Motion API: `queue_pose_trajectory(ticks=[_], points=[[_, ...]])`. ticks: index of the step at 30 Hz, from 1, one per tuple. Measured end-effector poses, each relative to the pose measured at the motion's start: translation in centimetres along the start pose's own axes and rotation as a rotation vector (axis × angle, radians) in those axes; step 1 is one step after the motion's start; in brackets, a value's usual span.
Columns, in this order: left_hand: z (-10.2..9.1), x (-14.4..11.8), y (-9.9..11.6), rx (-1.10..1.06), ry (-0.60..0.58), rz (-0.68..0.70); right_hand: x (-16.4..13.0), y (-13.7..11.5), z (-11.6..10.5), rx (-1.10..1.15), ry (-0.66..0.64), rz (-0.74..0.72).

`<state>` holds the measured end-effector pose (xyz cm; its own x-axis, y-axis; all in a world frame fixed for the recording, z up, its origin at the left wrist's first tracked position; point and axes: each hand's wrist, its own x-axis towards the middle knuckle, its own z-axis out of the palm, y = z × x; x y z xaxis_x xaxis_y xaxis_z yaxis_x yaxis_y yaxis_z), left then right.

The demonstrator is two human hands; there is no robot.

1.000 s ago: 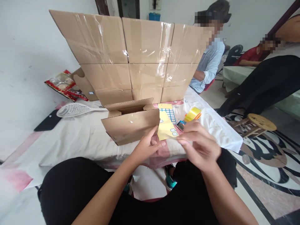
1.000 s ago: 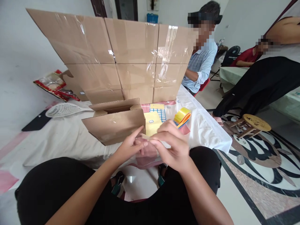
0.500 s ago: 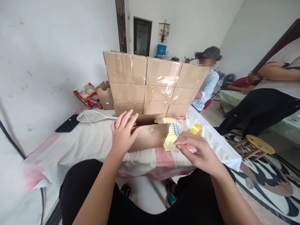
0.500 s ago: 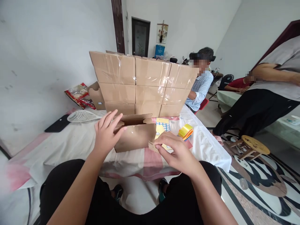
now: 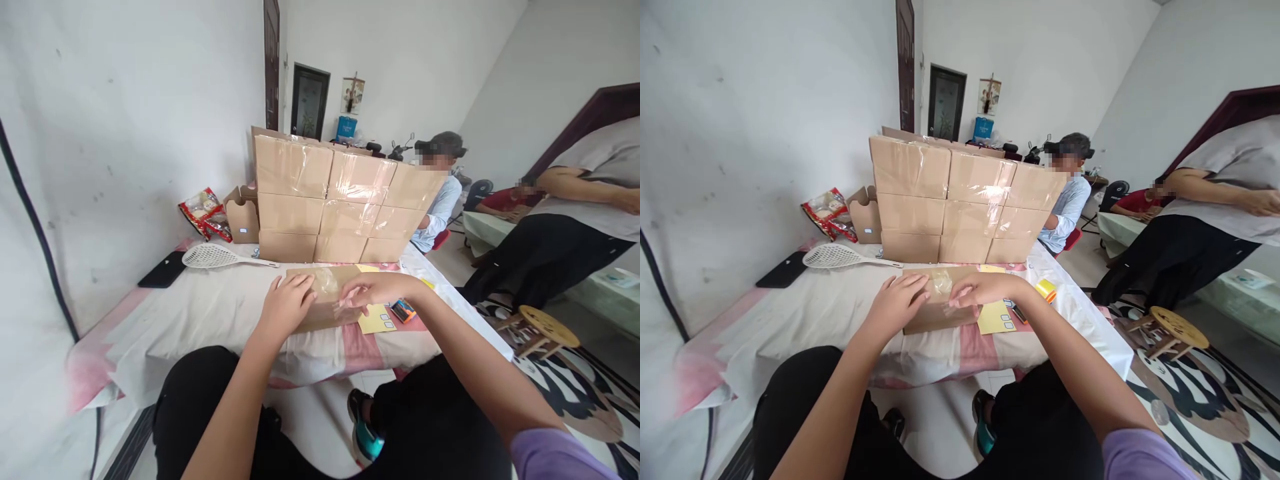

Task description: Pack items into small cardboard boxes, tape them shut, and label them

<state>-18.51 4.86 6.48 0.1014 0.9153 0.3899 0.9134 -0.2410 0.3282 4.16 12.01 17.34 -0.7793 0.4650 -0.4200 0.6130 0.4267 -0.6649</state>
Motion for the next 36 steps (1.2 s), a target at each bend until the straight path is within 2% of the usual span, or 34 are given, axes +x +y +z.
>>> queue_pose_trajectory(ticks=[3, 7, 10, 14, 17, 19, 22, 24, 28, 33, 36], points=[[0.3, -0.3, 0.1, 0.054, -0.044, -0.014, 2.1, 0.7, -1.7, 0.235, -0.033, -0.049], [0.8, -0.6, 0.2, 0.085, -0.081, -0.024, 5.5, 3.1, -2.5, 0.308, 0.190, 0.009], [1.1, -0.7, 0.2, 0.116, -0.093, -0.026, 7.4, 4.9, -2.3, 0.335, 0.287, 0.011], [1.4, -0.7, 0.3, 0.175, -0.086, -0.020, 8.0, 5.7, -2.6, 0.419, 0.254, -0.042], [1.6, -0.9, 0.4, 0.213, -0.061, -0.008, 8.3, 5.7, -3.0, 0.423, 0.164, -0.138], [1.6, -0.9, 0.4, 0.219, -0.054, -0.002, 8.7, 5.6, -2.8, 0.504, 0.133, -0.246], [1.6, -1.1, 0.5, 0.209, -0.049, -0.005, 9.3, 5.6, -1.8, 0.798, 0.245, -0.440], [1.6, -1.2, 0.6, 0.203, -0.043, -0.010, 9.5, 5.6, -1.1, 0.939, 0.320, -0.519], [1.5, -1.4, 0.8, 0.198, -0.031, -0.009, 9.3, 5.6, -0.4, 0.875, 0.302, -0.499], [1.5, -1.4, 0.9, 0.199, -0.036, -0.010, 9.0, 6.0, -0.5, 0.867, 0.388, -0.548], [1.5, -1.3, 0.9, 0.202, -0.038, -0.016, 9.4, 6.4, -0.3, 0.707, 0.391, -0.462]])
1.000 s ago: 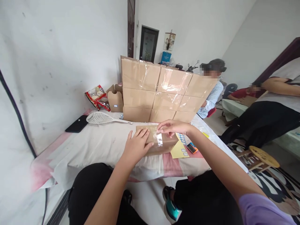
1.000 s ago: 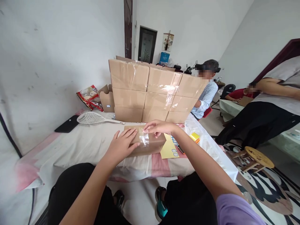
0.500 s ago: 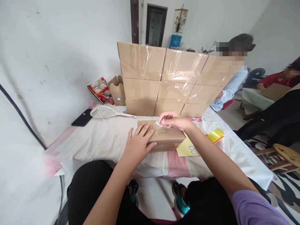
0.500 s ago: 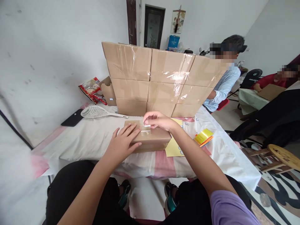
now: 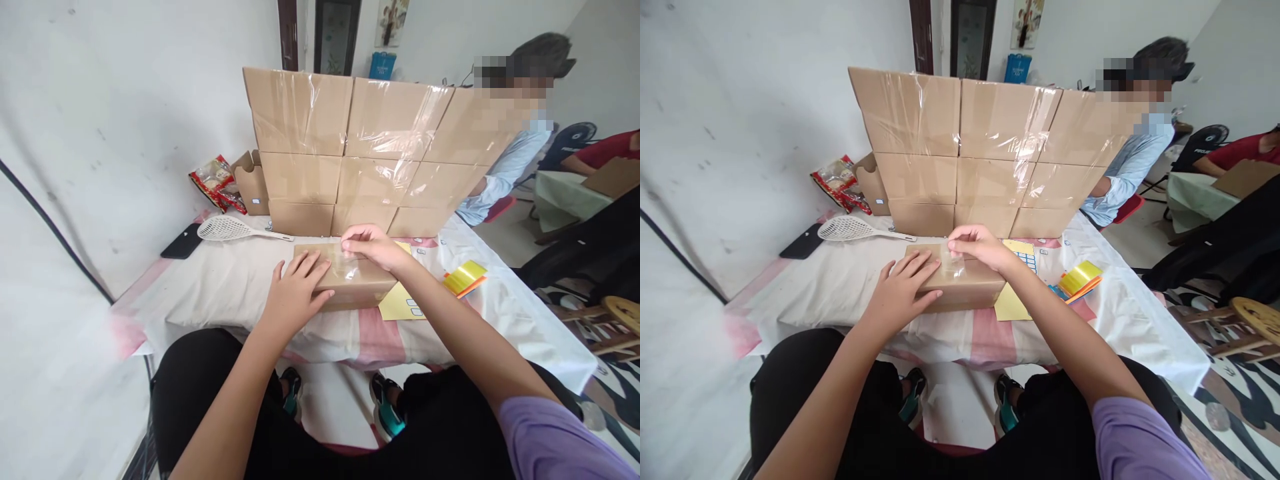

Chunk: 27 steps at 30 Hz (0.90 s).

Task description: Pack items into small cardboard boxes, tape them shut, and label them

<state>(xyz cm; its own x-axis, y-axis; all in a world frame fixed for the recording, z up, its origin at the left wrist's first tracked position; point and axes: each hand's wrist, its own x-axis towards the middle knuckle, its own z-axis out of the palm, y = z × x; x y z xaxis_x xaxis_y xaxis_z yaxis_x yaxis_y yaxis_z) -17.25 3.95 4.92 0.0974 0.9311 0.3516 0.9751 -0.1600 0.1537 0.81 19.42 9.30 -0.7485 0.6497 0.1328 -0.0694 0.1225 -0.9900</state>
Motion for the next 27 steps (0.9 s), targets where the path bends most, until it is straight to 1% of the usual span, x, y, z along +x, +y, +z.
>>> queue_pose_trajectory(ticks=[2, 6, 9, 13, 17, 19, 23, 25, 27], points=[[0.1, 0.1, 0.0, 0.002, 0.001, -0.002, 0.2, 0.4, 0.1, -0.117, 0.015, 0.014], [0.1, 0.1, 0.0, 0.004, 0.003, -0.005, 0.3, 0.8, 0.6, -0.221, 0.043, -0.056], [-0.1, 0.1, 0.4, 0.005, -0.019, -0.017, 0.2, 0.7, 0.7, -0.251, 0.042, -0.060], [-0.3, 0.0, 1.5, 0.064, -0.017, -0.016, 0.1, 0.7, 0.7, -0.258, 0.064, -0.039], [-0.4, -0.1, 2.4, 0.132, -0.009, 0.004, -0.2, 0.6, 0.8, -0.269, 0.091, -0.078], [-0.4, -0.1, 2.4, 0.112, -0.012, -0.018, -0.4, 0.3, 0.8, -0.246, 0.117, -0.118], [-0.3, 0.0, 2.3, 0.072, -0.025, -0.050, -0.8, 0.0, 0.8, -0.117, 0.166, -0.215], [-0.3, 0.0, 2.4, 0.083, -0.019, -0.048, -0.9, 0.0, 0.5, -0.050, 0.153, -0.198], [-0.3, 0.1, 2.5, 0.088, -0.016, -0.050, -1.0, 0.2, 0.0, 0.052, 0.119, -0.142]])
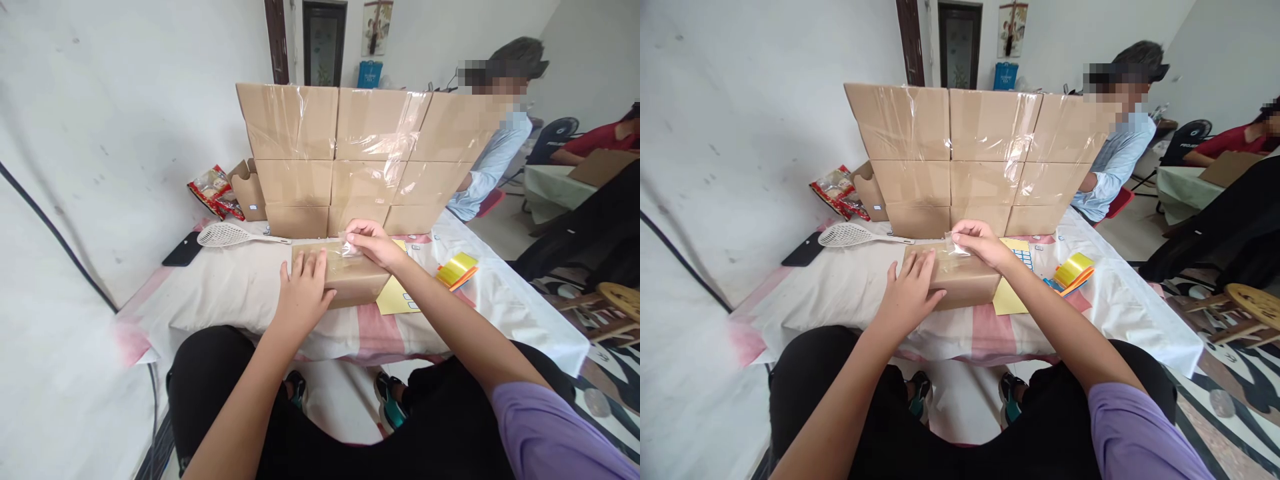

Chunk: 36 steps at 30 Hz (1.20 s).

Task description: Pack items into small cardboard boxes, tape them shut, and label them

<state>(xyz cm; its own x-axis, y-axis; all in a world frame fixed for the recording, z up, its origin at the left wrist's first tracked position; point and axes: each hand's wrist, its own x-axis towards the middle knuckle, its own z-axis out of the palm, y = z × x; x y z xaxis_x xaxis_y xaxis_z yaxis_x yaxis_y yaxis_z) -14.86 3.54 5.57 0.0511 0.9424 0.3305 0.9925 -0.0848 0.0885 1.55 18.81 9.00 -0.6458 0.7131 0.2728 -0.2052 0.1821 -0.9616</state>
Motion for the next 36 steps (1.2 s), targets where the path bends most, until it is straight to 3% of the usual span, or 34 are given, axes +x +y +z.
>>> queue_pose_trajectory(ticks=[4, 7, 11, 18, 25, 36], points=[[-0.1, 0.2, 0.0, -0.022, -0.006, -0.001, -0.2, 0.2, -0.9, 0.145, -0.160, 0.067], [-0.2, 0.3, -0.2, -0.034, -0.010, -0.011, -0.4, 0.0, -0.7, 0.009, -0.254, 0.116], [-0.2, 0.4, -0.2, -0.042, -0.011, 0.002, -0.4, -0.3, 0.3, -0.149, -0.169, 0.081], [-0.4, 0.5, -0.4, -0.098, 0.004, 0.030, -0.2, -0.2, 0.8, -0.187, -0.113, 0.074], [-0.5, 0.0, -1.0, -0.003, -0.068, 0.148, 0.0, 0.5, 0.5, -0.208, -0.098, 0.062], [-0.5, -0.1, -0.5, 0.012, -0.096, 0.140, 0.1, 0.8, 0.5, -0.351, -0.055, 0.050]])
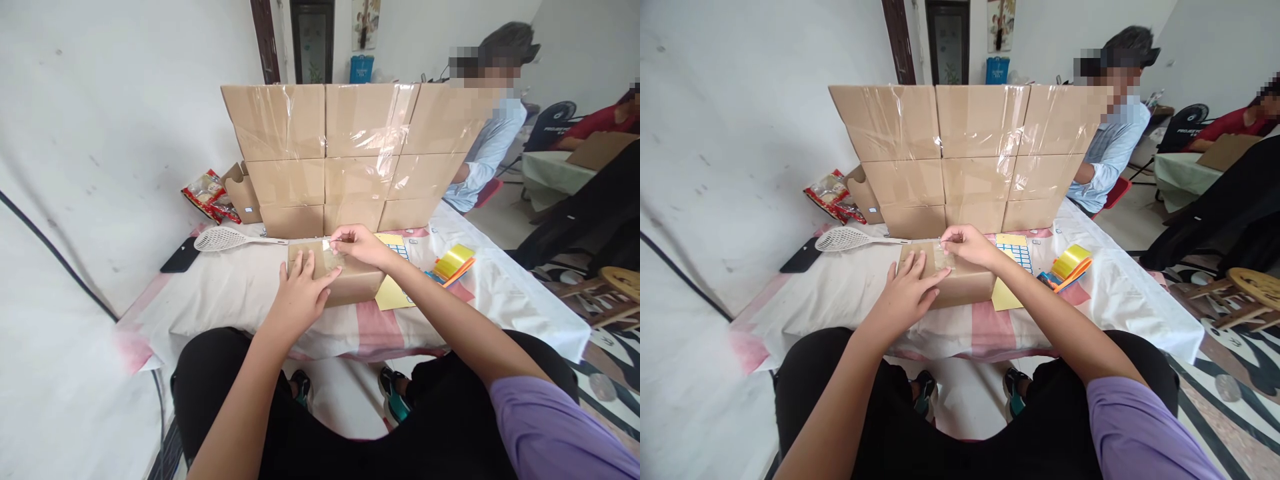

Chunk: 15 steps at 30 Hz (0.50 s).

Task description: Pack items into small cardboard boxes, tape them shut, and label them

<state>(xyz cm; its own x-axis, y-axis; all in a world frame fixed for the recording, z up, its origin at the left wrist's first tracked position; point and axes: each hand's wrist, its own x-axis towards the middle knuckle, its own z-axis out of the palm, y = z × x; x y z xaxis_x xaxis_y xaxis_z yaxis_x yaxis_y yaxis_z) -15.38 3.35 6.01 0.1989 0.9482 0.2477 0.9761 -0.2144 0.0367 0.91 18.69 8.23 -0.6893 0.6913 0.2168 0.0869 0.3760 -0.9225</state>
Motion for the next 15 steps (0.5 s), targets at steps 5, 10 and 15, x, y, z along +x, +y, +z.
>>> queue_pose_trajectory(ticks=[5, 10, 15], points=[[-0.10, -0.05, 0.15, -0.012, 0.013, 0.009, 0.20, 0.24, -0.11, -0.193, 0.104, -0.071], [-0.25, 0.02, 0.23, -0.045, 0.020, 0.057, 0.43, 0.59, -0.03, -0.372, 0.144, -0.106], [-0.30, 0.18, 0.17, -0.075, 0.011, 0.055, 0.61, 0.61, 0.00, -0.535, 0.130, -0.101]])
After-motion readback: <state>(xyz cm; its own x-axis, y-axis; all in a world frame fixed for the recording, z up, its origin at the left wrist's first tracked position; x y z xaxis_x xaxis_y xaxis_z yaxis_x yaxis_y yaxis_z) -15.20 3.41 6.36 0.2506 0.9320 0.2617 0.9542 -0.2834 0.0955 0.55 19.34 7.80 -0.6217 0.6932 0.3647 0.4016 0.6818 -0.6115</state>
